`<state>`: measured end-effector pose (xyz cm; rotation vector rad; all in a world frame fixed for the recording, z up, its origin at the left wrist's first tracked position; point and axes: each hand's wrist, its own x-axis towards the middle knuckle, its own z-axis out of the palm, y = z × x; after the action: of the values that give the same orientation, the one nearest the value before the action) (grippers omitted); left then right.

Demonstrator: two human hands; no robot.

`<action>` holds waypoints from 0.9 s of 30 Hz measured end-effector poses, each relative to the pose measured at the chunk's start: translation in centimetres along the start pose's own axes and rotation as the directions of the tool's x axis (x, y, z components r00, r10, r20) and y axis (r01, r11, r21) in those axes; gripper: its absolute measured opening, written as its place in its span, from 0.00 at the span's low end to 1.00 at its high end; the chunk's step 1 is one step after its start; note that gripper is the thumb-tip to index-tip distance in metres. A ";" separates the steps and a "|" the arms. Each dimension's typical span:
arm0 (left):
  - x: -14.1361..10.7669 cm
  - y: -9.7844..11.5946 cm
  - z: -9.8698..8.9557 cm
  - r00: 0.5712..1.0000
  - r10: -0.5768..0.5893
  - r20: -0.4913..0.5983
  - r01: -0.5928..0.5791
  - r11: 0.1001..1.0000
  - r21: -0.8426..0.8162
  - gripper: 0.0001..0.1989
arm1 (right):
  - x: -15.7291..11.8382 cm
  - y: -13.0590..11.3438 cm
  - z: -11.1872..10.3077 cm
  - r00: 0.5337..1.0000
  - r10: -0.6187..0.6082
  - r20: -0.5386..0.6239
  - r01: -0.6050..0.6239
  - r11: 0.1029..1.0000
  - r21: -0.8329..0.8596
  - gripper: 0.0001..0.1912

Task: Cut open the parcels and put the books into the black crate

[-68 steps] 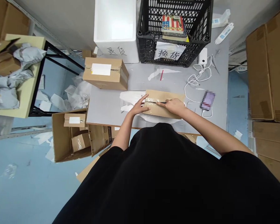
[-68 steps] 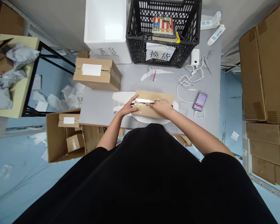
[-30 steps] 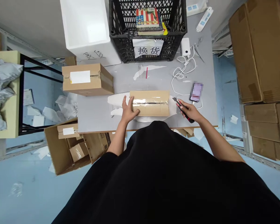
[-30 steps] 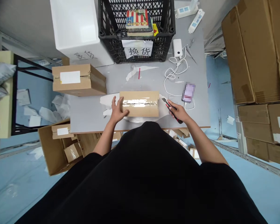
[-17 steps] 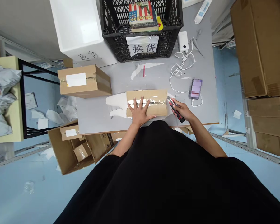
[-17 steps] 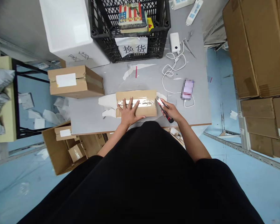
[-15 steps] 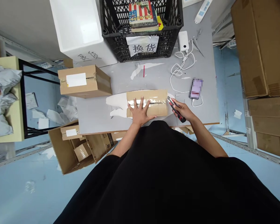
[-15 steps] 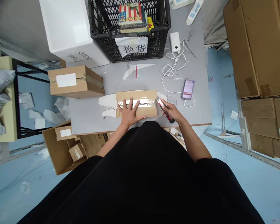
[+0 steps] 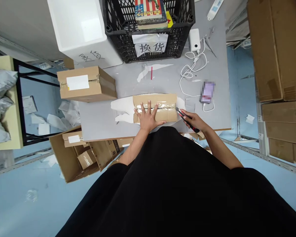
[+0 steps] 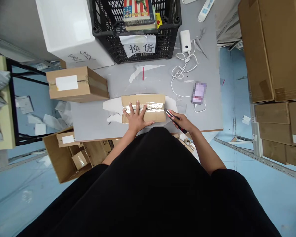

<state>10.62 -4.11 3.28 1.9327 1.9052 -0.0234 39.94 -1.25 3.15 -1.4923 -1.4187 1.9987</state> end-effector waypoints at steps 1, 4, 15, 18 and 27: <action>0.0 0.0 0.0 1.000 -0.001 0.001 0.001 1.000 0.004 0.57 | -0.2 0.1 0.0 1.000 -0.001 -0.004 0.001 1.000 0.009 0.37; 0.0 0.1 -0.2 1.000 -0.003 0.008 0.003 1.000 0.007 0.57 | -1.0 0.4 0.1 0.999 0.020 0.025 -0.021 1.000 0.014 0.37; -0.1 -0.2 0.0 0.998 0.027 -0.063 -0.037 0.986 -0.163 0.54 | -2.0 4.4 0.9 0.994 0.083 -0.071 -0.071 0.985 0.158 0.40; -0.4 -0.7 0.0 0.994 0.043 -0.103 -0.068 0.967 -0.246 0.52 | -0.2 7.3 1.1 0.952 0.147 -0.268 -0.119 0.986 0.120 0.31; -3.9 -6.4 2.1 0.856 -0.366 -0.365 0.145 0.848 -0.510 0.41 | 5.6 11.8 3.2 0.806 -0.019 -0.592 -0.325 0.822 -0.468 0.07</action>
<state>4.88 -8.68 0.76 1.4123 2.1923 0.8028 38.60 -4.79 -9.78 -2.2772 -1.6824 1.0322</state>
